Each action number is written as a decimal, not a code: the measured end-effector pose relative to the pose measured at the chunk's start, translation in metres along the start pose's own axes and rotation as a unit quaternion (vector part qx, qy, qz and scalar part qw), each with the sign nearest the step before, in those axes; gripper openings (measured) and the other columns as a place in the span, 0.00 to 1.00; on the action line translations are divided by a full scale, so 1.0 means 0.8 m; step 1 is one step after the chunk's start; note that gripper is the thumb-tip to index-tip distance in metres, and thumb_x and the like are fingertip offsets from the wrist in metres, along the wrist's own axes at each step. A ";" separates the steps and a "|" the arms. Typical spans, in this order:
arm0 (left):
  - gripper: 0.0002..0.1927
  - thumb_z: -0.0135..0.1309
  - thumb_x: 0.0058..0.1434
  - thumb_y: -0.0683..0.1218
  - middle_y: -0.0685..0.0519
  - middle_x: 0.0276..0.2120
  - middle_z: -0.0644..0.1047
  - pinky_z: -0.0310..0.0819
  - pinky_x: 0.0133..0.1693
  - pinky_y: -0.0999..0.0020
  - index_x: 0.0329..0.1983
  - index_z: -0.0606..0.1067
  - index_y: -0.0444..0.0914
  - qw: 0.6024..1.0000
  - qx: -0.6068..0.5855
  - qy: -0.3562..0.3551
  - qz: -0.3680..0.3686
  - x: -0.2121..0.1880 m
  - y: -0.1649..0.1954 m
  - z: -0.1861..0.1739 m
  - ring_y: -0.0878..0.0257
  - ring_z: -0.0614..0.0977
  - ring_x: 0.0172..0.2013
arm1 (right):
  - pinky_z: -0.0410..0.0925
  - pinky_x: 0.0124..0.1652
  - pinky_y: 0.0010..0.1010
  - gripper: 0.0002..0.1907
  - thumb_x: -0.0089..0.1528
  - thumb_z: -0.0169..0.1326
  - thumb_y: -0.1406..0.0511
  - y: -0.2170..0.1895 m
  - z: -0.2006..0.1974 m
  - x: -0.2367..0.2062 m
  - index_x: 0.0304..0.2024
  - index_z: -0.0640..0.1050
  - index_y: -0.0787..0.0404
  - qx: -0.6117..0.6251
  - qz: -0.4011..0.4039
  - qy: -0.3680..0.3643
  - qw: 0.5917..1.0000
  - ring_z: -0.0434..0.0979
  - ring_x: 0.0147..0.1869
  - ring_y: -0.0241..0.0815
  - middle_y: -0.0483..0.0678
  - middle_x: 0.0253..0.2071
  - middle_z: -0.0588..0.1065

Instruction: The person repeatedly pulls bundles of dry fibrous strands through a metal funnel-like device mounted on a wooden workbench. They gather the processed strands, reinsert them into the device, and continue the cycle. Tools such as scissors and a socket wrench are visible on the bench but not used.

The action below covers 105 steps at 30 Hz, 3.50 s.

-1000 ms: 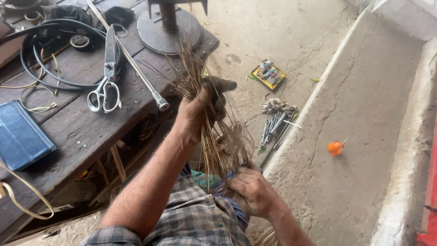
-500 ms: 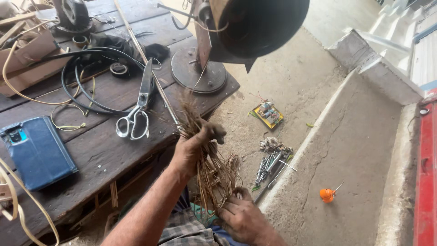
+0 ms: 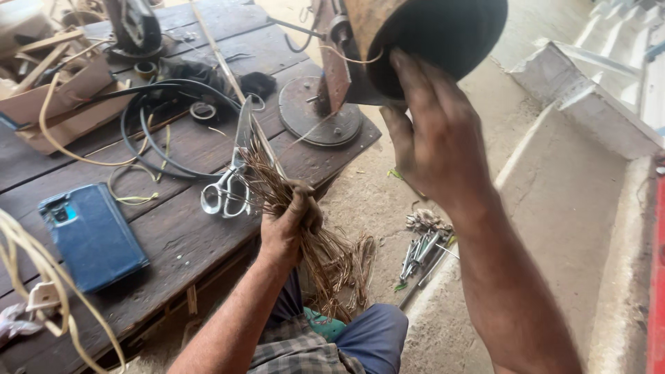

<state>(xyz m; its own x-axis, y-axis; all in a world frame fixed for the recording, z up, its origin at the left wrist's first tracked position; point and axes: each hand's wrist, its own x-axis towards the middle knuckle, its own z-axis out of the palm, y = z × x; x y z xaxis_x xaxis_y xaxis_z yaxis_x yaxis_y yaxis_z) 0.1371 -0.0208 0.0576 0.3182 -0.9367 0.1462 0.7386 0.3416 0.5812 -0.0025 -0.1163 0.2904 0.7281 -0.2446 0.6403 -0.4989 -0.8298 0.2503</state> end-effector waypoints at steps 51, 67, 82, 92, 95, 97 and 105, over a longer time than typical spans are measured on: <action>0.25 0.66 0.60 0.52 0.44 0.45 0.83 0.74 0.29 0.70 0.53 0.70 0.38 0.977 -0.059 -0.093 -0.181 -0.021 -0.103 0.104 0.64 0.79 0.26 | 0.70 0.55 0.47 0.14 0.55 0.64 0.62 -0.129 -0.067 -0.446 0.39 0.85 0.65 0.283 0.064 -0.228 0.929 0.82 0.48 0.52 0.52 0.39 0.83; 0.21 0.62 0.69 0.54 0.56 0.24 0.69 0.79 0.43 0.63 0.54 0.70 0.37 0.989 -0.010 -0.071 -0.129 -0.054 -0.138 0.141 0.65 0.76 0.28 | 0.52 0.78 0.51 0.63 0.58 0.54 0.33 -0.113 0.004 -0.397 0.77 0.45 0.63 0.080 0.315 -0.018 0.946 0.54 0.80 0.59 0.63 0.75 0.53; 0.21 0.56 0.74 0.59 0.58 0.20 0.59 0.53 0.23 0.67 0.52 0.72 0.38 0.965 -0.050 -0.100 -0.239 -0.092 -0.149 0.137 0.69 0.58 0.18 | 0.73 0.25 0.27 0.08 0.70 0.57 0.60 -0.135 0.066 -0.498 0.41 0.77 0.57 0.185 0.432 -0.042 0.881 0.78 0.25 0.32 0.41 0.25 0.75; 0.26 0.50 0.71 0.67 0.60 0.17 0.59 0.51 0.18 0.69 0.48 0.76 0.40 0.888 -0.168 -0.227 -0.363 -0.094 -0.168 0.122 0.69 0.58 0.16 | 0.78 0.41 0.38 0.20 0.55 0.69 0.63 -0.092 -0.006 -0.480 0.47 0.80 0.64 0.696 0.405 -0.216 0.553 0.82 0.39 0.39 0.51 0.38 0.81; 0.26 0.49 0.73 0.66 0.61 0.16 0.60 0.51 0.19 0.71 0.50 0.76 0.39 0.853 -0.200 -0.298 -0.379 -0.098 -0.170 0.131 0.70 0.59 0.16 | 0.77 0.53 0.39 0.21 0.57 0.68 0.63 -0.091 -0.019 -0.483 0.50 0.79 0.66 0.768 0.392 -0.258 0.435 0.83 0.50 0.42 0.52 0.46 0.82; 0.26 0.49 0.75 0.65 0.61 0.15 0.60 0.52 0.20 0.72 0.52 0.76 0.39 0.839 -0.211 -0.317 -0.388 -0.101 -0.168 0.139 0.72 0.59 0.15 | 0.76 0.53 0.38 0.18 0.60 0.67 0.63 -0.099 -0.022 -0.490 0.49 0.80 0.67 0.804 0.387 -0.249 0.376 0.83 0.50 0.41 0.51 0.45 0.82; 0.20 0.52 0.74 0.61 0.61 0.20 0.64 0.53 0.18 0.69 0.51 0.76 0.40 0.843 -0.139 -0.353 -0.382 -0.086 -0.167 0.160 0.70 0.61 0.17 | 0.75 0.36 0.33 0.17 0.64 0.60 0.53 -0.140 -0.016 -0.518 0.40 0.78 0.60 0.653 0.486 -0.236 0.531 0.77 0.34 0.37 0.44 0.29 0.75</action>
<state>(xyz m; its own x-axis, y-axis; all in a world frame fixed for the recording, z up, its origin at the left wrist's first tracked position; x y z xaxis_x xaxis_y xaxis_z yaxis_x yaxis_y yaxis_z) -0.0593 -0.0122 0.0723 -0.6741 -0.6698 0.3114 0.7092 -0.4691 0.5263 -0.2545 0.0845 0.0065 0.6152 -0.7188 -0.3237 -0.2202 0.2375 -0.9461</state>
